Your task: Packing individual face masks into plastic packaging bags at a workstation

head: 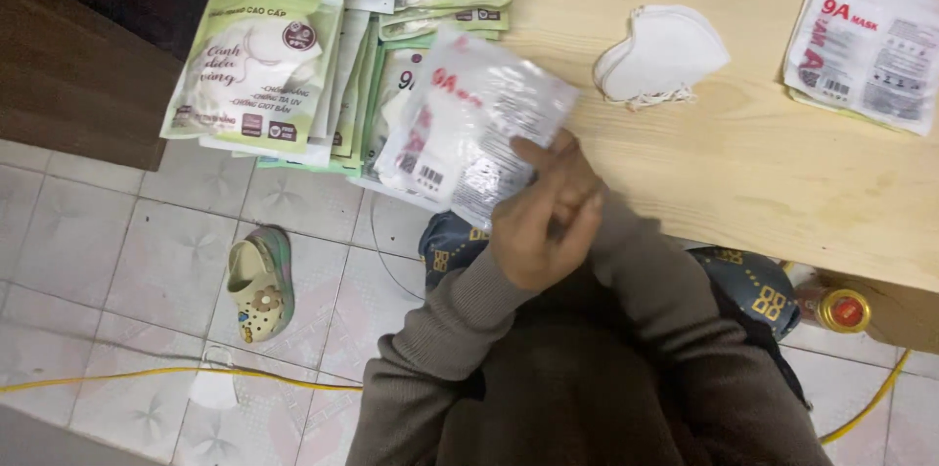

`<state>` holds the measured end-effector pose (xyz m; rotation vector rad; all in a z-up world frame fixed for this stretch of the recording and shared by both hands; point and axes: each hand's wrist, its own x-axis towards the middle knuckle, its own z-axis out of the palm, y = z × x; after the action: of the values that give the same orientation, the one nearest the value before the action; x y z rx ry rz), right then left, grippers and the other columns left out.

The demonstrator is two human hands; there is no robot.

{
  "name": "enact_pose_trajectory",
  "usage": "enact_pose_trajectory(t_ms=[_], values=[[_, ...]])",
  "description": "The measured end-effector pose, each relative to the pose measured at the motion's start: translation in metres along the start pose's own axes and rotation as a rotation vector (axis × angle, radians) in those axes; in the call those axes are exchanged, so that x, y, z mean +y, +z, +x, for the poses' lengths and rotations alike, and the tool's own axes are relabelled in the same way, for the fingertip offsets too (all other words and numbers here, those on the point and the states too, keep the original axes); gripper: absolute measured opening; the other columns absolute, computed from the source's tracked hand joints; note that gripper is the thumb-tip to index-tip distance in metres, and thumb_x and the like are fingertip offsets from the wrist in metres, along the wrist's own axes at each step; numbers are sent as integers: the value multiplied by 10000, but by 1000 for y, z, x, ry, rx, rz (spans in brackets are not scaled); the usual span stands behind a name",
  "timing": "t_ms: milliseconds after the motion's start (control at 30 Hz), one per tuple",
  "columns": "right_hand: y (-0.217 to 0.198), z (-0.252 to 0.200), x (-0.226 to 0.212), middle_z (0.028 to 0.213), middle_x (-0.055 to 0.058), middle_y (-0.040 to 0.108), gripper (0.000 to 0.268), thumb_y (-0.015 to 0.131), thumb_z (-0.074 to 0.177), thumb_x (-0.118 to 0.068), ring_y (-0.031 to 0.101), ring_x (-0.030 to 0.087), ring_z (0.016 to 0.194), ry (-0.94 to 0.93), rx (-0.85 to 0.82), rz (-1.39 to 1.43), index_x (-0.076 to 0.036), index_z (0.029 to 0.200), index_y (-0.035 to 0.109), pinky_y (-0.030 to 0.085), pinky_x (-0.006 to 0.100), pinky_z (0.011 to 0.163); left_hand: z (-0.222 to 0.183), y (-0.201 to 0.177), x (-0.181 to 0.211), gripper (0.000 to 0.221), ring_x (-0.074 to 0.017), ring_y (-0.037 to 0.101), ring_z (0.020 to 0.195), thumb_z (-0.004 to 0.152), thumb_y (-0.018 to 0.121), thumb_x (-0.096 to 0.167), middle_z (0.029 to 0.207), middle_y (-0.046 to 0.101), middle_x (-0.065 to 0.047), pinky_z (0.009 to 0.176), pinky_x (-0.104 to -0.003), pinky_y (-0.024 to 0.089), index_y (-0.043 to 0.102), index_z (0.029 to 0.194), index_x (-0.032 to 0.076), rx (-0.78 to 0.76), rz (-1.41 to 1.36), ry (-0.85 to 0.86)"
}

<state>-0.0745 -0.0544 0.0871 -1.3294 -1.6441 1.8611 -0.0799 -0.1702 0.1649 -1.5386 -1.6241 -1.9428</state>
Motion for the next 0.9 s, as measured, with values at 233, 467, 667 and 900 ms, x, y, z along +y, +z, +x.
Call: enact_pose_trajectory(t_ms=[233, 467, 667, 900], values=[[37, 73, 37, 1041, 143, 757, 542, 927, 779, -221, 765, 301, 840, 64, -232, 348, -56, 1240, 695, 658, 524, 668, -7, -26, -15, 429, -238, 639, 485, 926, 685, 1, 664, 691, -104, 456, -336, 527, 589, 1328, -112, -147, -178, -104], [-5, 108, 79, 1137, 251, 645, 566, 867, 840, -207, 688, 334, 1041, -174, -163, 178, -22, 1313, 617, 643, 478, 732, -25, -6, -44, 382, -214, 647, 495, 907, 720, 24, 691, 713, -71, 458, -295, 521, 629, 1248, -122, -105, -108, -102], [-146, 72, 57, 1041, 158, 724, 285, 682, 995, -271, 713, 370, 976, -685, 420, -533, -108, 1220, 748, 617, 474, 724, 3, 36, -78, 421, -220, 645, 508, 977, 647, 18, 696, 695, -144, 436, -328, 496, 546, 1362, -119, -168, -243, -308], [-227, 99, 39, 1320, 114, 579, 516, 781, 983, -303, 537, 312, 1277, -276, 531, -851, -96, 1418, 594, 460, 449, 1085, 15, 109, -125, 413, -175, 635, 472, 996, 633, 113, 708, 661, -142, 374, -259, 575, 558, 1387, -1, -231, -459, -872]])
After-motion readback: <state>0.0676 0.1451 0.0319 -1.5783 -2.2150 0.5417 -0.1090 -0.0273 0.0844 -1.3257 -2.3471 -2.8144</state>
